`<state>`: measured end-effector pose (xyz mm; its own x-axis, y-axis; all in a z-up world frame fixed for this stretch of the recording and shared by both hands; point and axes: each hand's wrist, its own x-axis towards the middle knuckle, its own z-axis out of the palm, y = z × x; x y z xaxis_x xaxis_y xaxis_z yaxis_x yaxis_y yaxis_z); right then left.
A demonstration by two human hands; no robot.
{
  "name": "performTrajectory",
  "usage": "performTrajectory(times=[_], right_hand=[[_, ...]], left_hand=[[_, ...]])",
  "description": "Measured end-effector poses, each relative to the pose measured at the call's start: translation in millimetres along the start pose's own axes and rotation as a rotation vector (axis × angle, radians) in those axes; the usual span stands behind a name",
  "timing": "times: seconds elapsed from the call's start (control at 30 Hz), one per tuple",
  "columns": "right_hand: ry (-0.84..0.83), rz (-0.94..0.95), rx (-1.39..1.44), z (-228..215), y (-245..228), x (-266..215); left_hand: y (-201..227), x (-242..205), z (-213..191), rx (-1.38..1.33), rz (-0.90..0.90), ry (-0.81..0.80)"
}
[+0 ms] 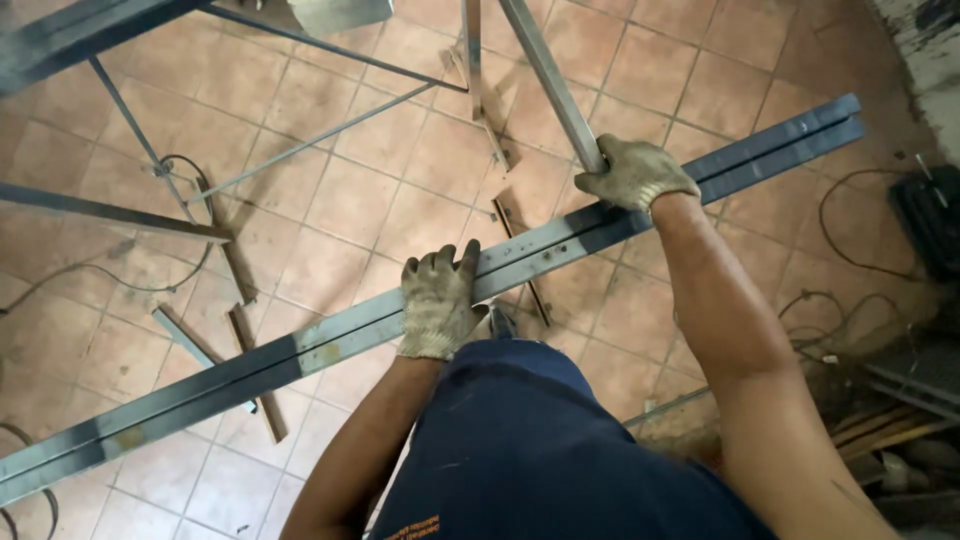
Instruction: The person positions and aligns metal bars onto a partially assembled metal frame, repeatedly lifting and placing bars to fit them into place. The person uses both hands to hold and adjust the bars while working on the frame structure.
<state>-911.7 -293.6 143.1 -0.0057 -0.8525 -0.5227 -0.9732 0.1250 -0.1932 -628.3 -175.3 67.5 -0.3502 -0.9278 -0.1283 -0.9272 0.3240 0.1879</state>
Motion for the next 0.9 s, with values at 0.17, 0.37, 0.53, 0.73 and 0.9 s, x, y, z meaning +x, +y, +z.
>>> performTrajectory(times=[0.17,0.37,0.53,0.73,0.9], right_hand=[[0.052,-0.030,0.029,23,19,26],[0.084,-0.080,0.078,32,24,30],[0.089,-0.022,0.111,20,9,16],[0.073,0.004,0.082,27,17,29],[0.128,0.020,0.037,32,18,29]], left_hand=[[-6,-1,16,0.026,0.010,0.077],[-6,0,12,0.027,-0.011,0.057],[-19,-7,29,0.050,-0.015,0.148],[7,-26,-20,0.092,-0.037,0.027],[24,-14,-23,-0.045,-0.197,0.086]])
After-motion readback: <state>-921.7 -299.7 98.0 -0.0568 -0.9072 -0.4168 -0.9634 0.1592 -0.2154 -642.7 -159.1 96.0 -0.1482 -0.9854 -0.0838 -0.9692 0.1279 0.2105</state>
